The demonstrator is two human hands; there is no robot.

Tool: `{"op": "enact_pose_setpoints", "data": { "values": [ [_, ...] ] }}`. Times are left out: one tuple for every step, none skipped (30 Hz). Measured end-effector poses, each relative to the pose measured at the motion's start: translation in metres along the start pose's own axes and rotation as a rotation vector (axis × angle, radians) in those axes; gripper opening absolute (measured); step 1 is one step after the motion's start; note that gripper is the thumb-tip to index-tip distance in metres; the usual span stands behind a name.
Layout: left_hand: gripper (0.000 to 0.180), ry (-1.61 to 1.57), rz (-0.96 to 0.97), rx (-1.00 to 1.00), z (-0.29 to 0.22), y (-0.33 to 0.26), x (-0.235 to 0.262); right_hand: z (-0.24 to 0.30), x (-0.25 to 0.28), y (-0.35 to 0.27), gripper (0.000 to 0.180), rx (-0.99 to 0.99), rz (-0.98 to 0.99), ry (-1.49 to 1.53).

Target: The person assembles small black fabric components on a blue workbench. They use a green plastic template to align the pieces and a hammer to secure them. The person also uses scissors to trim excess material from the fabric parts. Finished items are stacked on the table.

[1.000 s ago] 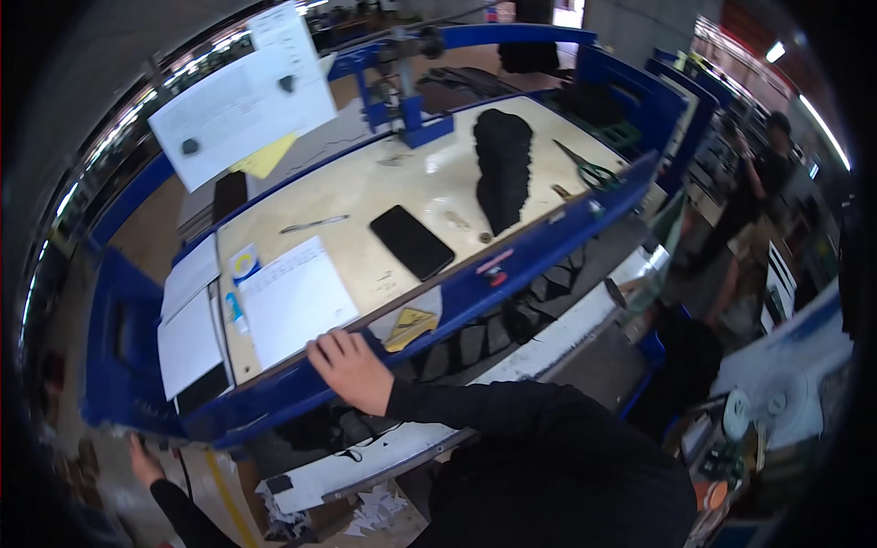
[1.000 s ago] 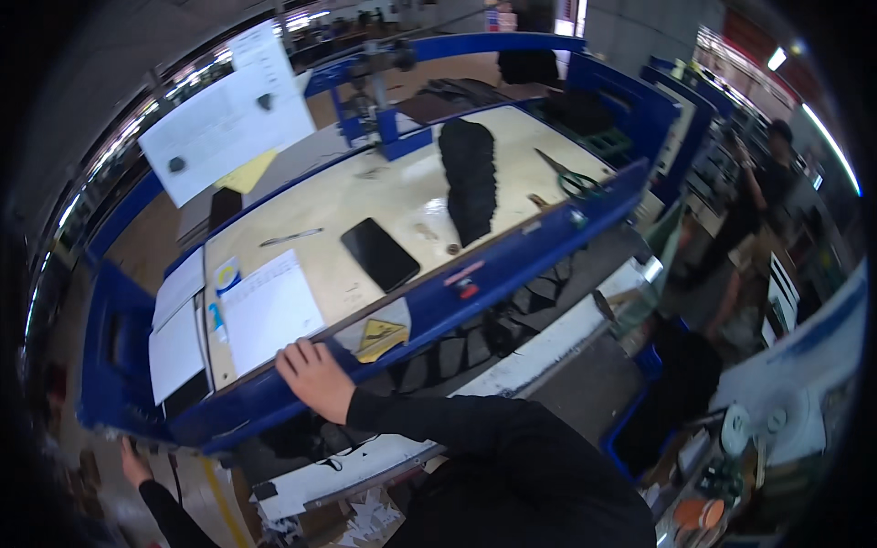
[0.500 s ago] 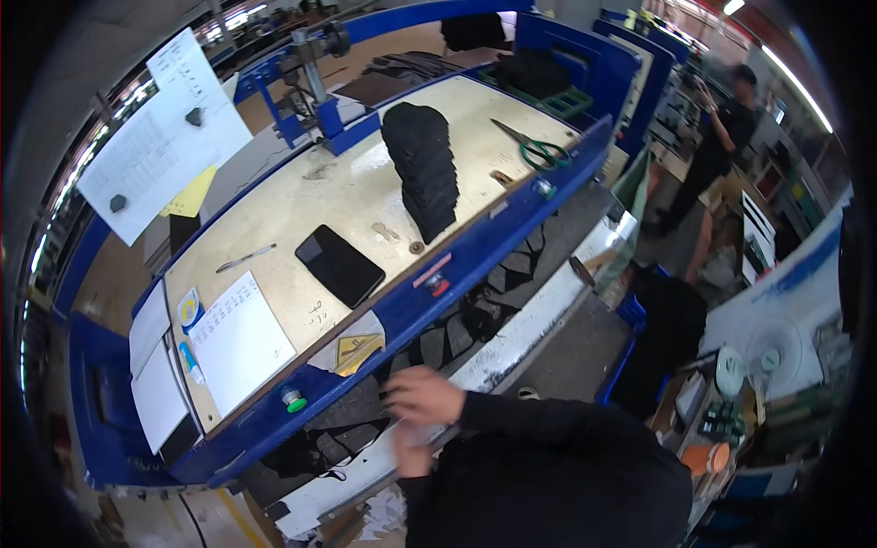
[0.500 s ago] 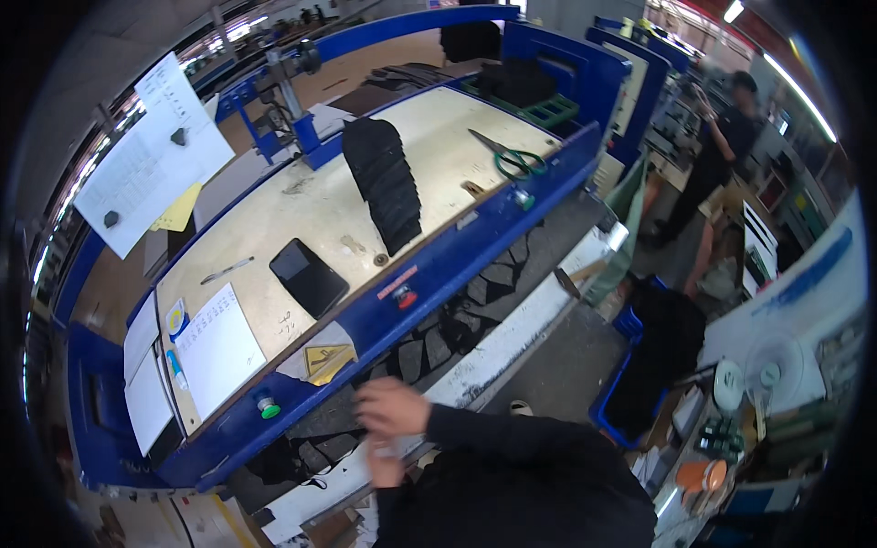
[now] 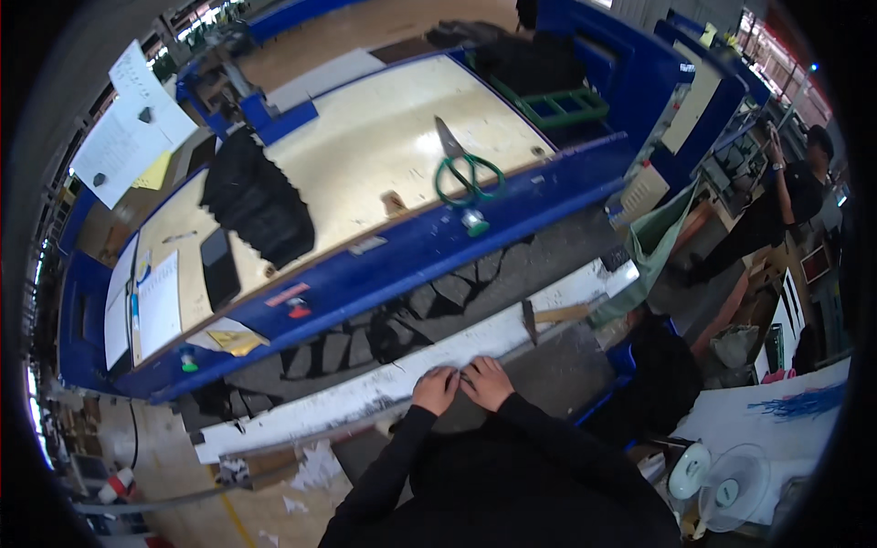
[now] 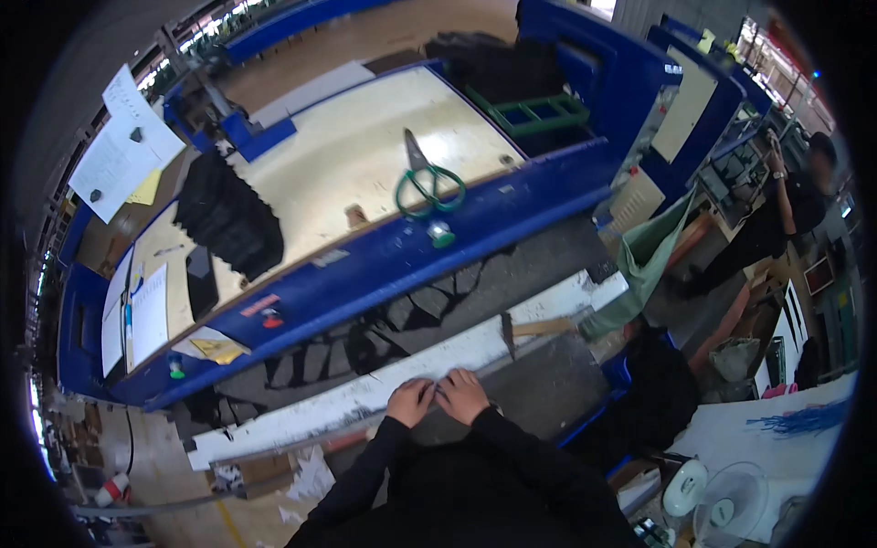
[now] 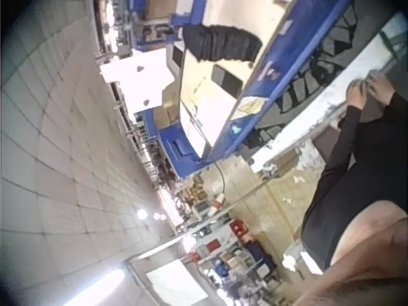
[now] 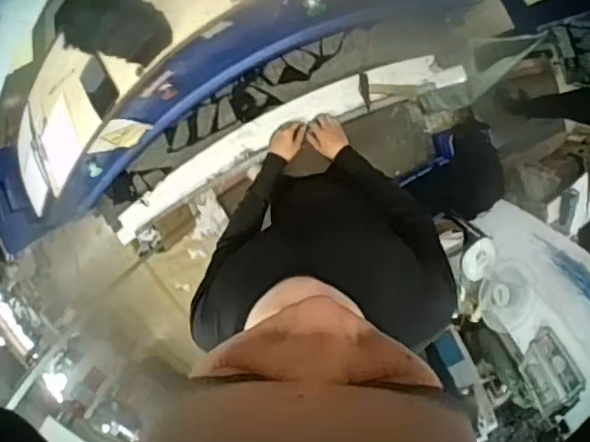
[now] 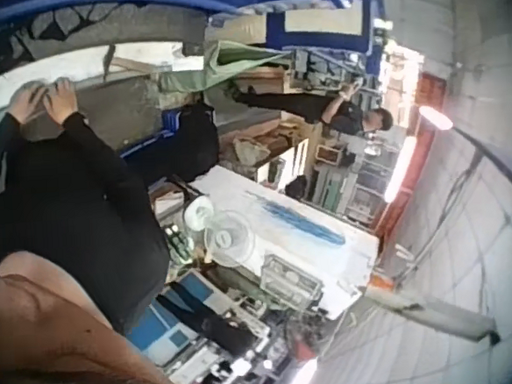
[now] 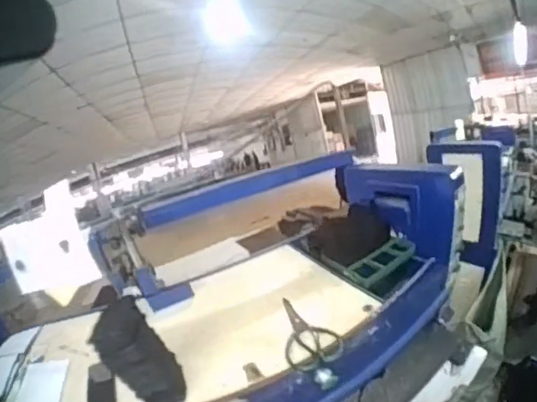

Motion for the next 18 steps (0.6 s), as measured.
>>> {"op": "enact_pose_setpoints", "data": {
  "values": [
    [0.02, 0.016, -0.144, -0.005, -0.01, -0.006, -0.018, -0.004, 0.003, -0.001, 0.031, 0.033, 0.021, -0.021],
    [0.017, 0.061, -0.243, 0.009, -0.012, -0.009, -0.032, -0.009, 0.005, -0.002, 0.033, 0.069, 0.006, -0.006],
    [0.015, 0.112, -0.34, 0.018, -0.011, -0.014, -0.038, -0.017, 0.003, -0.003, 0.031, 0.083, 0.037, 0.021],
    [0.014, 0.074, -0.405, 0.054, -0.012, -0.017, -0.039, -0.021, 0.005, -0.003, 0.031, 0.091, 0.036, 0.003],
    [0.013, 0.044, -0.476, 0.097, -0.011, -0.02, -0.037, -0.021, 0.007, -0.002, 0.03, 0.107, 0.036, -0.007],
    [0.016, 0.068, -0.498, 0.155, -0.011, -0.021, -0.04, -0.022, 0.008, -0.002, 0.03, 0.118, 0.075, 0.004],
    [0.019, 0.073, -0.527, 0.189, -0.015, -0.02, -0.045, -0.024, 0.012, -0.003, 0.03, 0.125, 0.112, 0.004],
    [0.019, 0.115, -0.547, 0.199, -0.018, -0.019, -0.046, -0.023, 0.013, -0.003, 0.032, 0.116, 0.127, -0.005],
    [0.019, 0.153, -0.572, 0.218, -0.019, -0.02, -0.049, -0.023, 0.014, -0.004, 0.034, 0.12, 0.134, 0.003],
    [0.019, 0.157, -0.564, 0.24, -0.022, -0.019, -0.052, -0.025, 0.011, -0.006, 0.035, 0.119, 0.158, 0.027],
    [0.019, 0.16, -0.556, 0.261, -0.025, -0.02, -0.054, -0.03, 0.01, -0.008, 0.037, 0.117, 0.18, 0.051],
    [0.019, 0.168, -0.553, 0.273, -0.026, -0.017, -0.052, -0.032, 0.012, -0.008, 0.038, 0.121, 0.193, 0.075],
    [0.019, 0.155, -0.518, 0.284, -0.025, -0.016, -0.054, -0.032, 0.015, -0.012, 0.039, 0.124, 0.203, 0.099],
    [0.019, 0.142, -0.482, 0.293, -0.024, -0.02, -0.057, -0.031, 0.019, -0.015, 0.04, 0.125, 0.213, 0.123],
    [0.019, 0.132, -0.451, 0.302, -0.024, -0.025, -0.057, -0.032, 0.021, -0.02, 0.046, 0.107, 0.285, 0.217],
    [0.02, 0.155, -0.425, 0.311, -0.02, -0.027, -0.06, -0.037, 0.024, -0.022, 0.048, 0.099, 0.341, 0.37],
    [0.024, 0.167, -0.406, 0.302, -0.015, -0.03, -0.062, -0.041, 0.026, -0.024, 0.05, 0.09, 0.395, 0.524],
    [0.026, 0.163, -0.358, 0.312, -0.02, -0.029, -0.06, -0.051, 0.022, -0.026, 0.049, 0.105, 0.491, 0.656]
  ]
}}
Point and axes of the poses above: each hand's wrist, its own y-axis towards the middle knuckle, its own x-axis out of the back of the hand, z = x × y, the point moved 5 cm from there along y, towards the middle knuckle, and after that the axes turned 9 degrees about x, right-handed, at the moved point
